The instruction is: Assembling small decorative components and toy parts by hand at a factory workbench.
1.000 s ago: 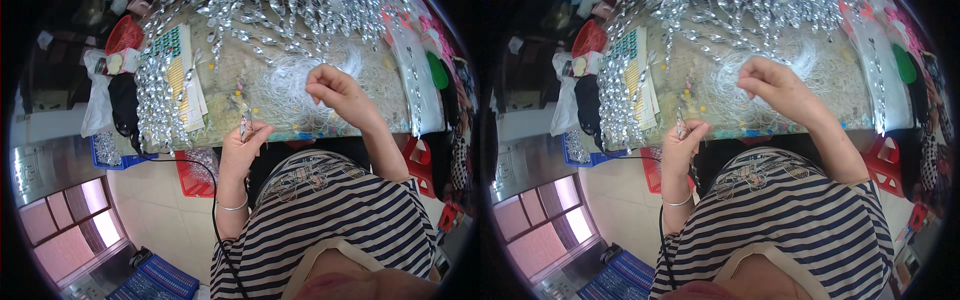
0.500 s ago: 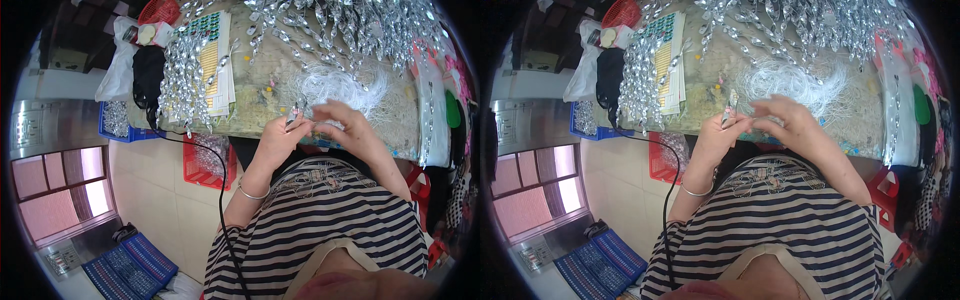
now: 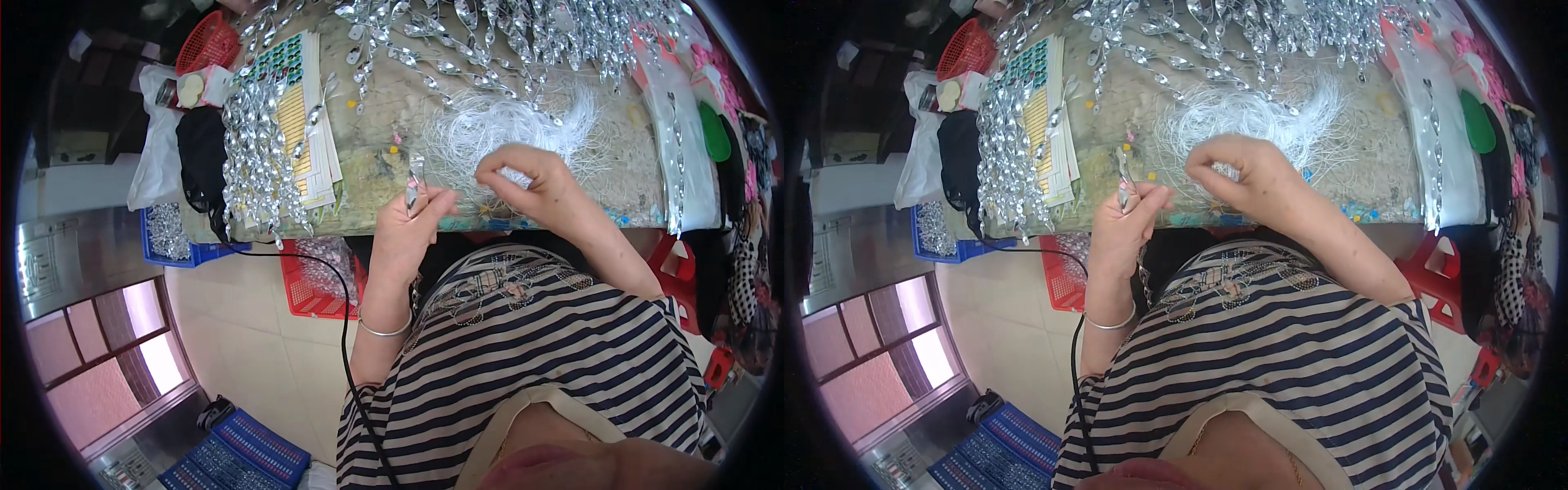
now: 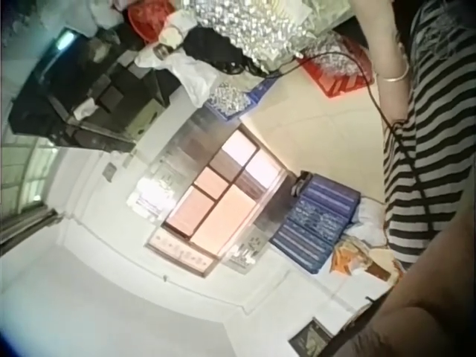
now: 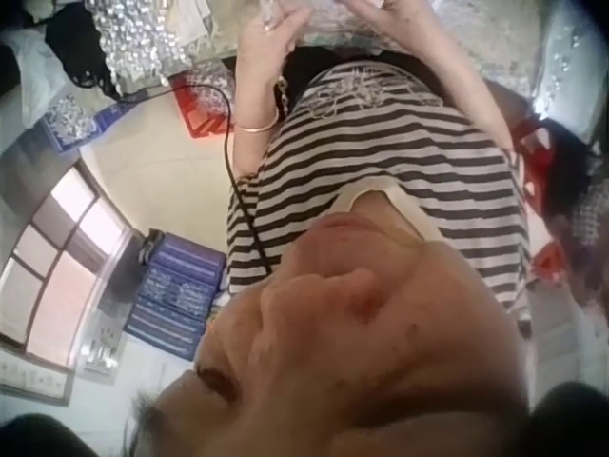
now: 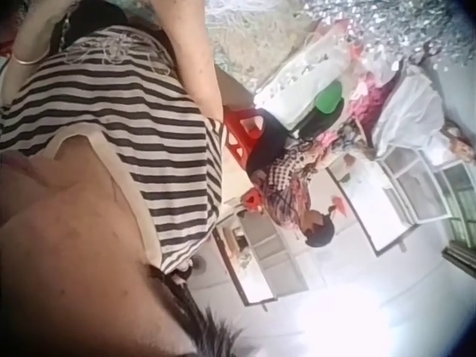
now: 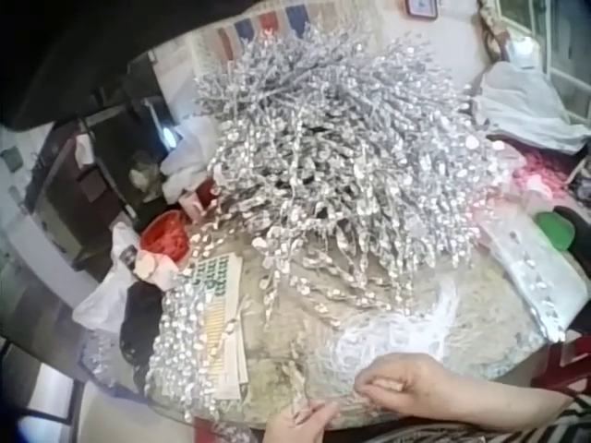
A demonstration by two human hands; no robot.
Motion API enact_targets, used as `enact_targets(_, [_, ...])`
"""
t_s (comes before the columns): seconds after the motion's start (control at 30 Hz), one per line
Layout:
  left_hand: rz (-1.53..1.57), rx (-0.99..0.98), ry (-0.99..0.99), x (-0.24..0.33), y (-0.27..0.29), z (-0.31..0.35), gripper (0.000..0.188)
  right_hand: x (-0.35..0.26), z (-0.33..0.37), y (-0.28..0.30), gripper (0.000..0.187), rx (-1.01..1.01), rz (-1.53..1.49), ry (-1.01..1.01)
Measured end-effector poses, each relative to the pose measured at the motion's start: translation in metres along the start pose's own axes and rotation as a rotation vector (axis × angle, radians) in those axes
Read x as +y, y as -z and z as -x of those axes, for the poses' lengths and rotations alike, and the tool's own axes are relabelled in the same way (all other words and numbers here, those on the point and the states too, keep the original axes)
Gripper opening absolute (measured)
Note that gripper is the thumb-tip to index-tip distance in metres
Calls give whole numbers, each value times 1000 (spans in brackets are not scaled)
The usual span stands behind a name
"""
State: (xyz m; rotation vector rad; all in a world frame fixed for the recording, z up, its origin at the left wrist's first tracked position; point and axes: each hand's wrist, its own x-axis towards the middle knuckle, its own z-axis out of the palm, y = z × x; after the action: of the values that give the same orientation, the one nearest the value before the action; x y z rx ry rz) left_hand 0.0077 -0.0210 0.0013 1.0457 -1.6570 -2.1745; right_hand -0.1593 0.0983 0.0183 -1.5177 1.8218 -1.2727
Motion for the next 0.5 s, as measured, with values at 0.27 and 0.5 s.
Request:
enact_targets(0.27, [183, -101, -158, -7, -3, -5, 34, -19, -2, 7, 6, 28, -722, -353])
enact_targets(0.5, [129, -72, -223, -6, -9, -1, 42, -21, -6, 2, 6, 79, -379, -296])
